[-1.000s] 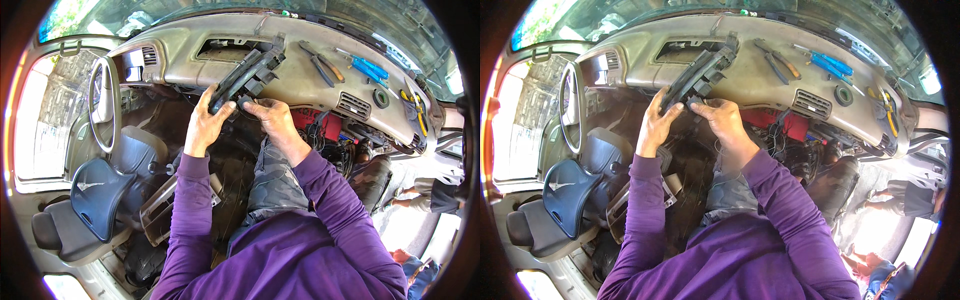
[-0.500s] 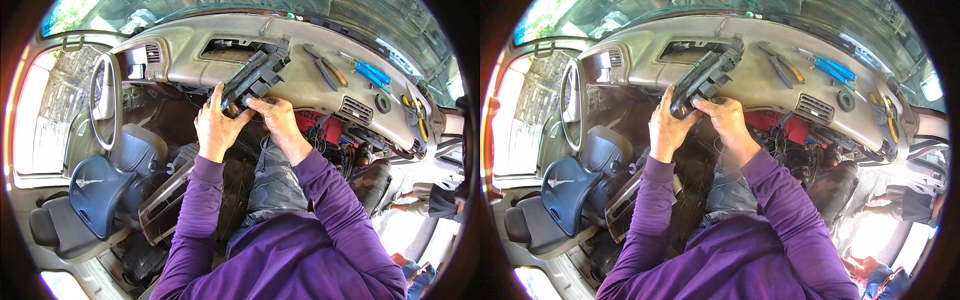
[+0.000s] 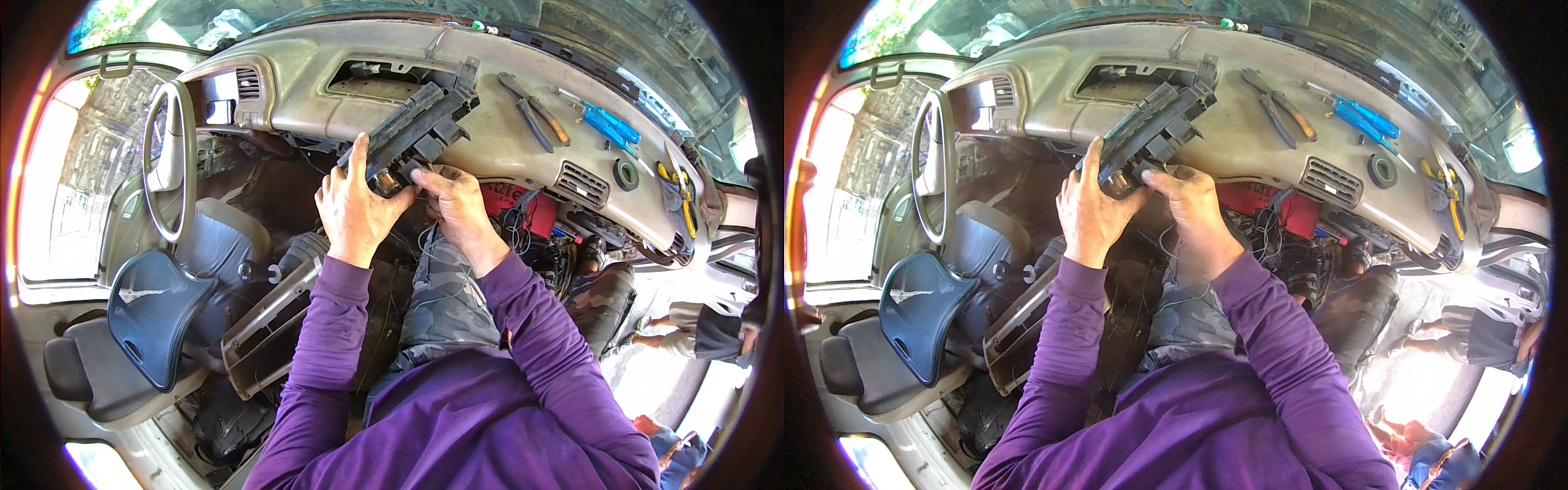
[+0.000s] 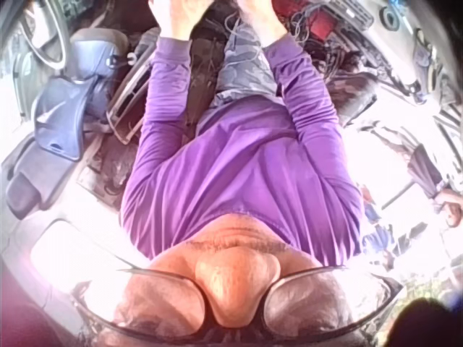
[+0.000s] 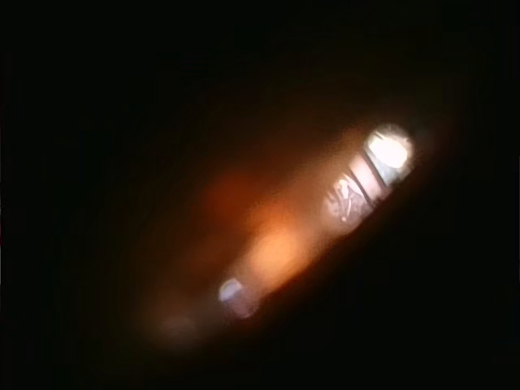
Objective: The person removes a car stereo unit from the dashboard and manipulates its wiring and connectors. They use a screwdriver to adjust components and handle a speaker while another person assists from the driver seat.
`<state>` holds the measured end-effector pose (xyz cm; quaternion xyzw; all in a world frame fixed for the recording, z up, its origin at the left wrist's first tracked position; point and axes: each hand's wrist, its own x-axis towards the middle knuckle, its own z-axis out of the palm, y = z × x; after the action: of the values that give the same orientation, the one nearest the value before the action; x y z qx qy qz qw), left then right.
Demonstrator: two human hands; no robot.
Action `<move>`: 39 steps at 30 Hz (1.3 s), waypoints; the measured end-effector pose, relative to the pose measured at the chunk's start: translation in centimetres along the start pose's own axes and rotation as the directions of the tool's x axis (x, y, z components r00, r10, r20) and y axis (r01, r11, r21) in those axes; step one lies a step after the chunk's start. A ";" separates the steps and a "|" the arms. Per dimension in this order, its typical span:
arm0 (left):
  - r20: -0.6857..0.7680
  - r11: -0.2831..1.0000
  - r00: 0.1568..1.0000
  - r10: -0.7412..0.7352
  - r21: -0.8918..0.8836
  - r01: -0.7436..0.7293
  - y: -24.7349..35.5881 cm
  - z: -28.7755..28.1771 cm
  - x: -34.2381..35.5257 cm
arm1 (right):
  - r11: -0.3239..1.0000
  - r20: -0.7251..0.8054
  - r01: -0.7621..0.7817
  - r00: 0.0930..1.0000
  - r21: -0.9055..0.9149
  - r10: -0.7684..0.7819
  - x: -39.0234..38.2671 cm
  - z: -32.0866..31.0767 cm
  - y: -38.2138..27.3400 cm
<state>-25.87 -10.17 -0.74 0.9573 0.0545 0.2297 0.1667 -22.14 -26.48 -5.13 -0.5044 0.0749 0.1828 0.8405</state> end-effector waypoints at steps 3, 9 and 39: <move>0.034 1.000 0.999 0.017 0.012 -0.017 -0.5 0.1 -0.3 | 0.996 0.089 -0.030 0.996 0.080 0.023 -0.3 -2.2 0.8; 0.063 1.000 0.998 0.001 -0.018 0.000 -0.4 0.2 0.0 | 0.989 0.272 -0.053 0.962 0.141 0.013 -2.1 -5.1 0.8; 0.083 1.000 0.996 0.015 -0.024 -0.013 -0.3 0.1 0.0 | 0.951 0.449 -0.116 0.893 0.287 -0.027 -2.9 -5.1 1.2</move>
<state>-25.78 -9.95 -0.93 0.9644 0.0381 0.1916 0.1785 -25.02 -31.08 -7.63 -0.3102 -0.0812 0.2995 0.8986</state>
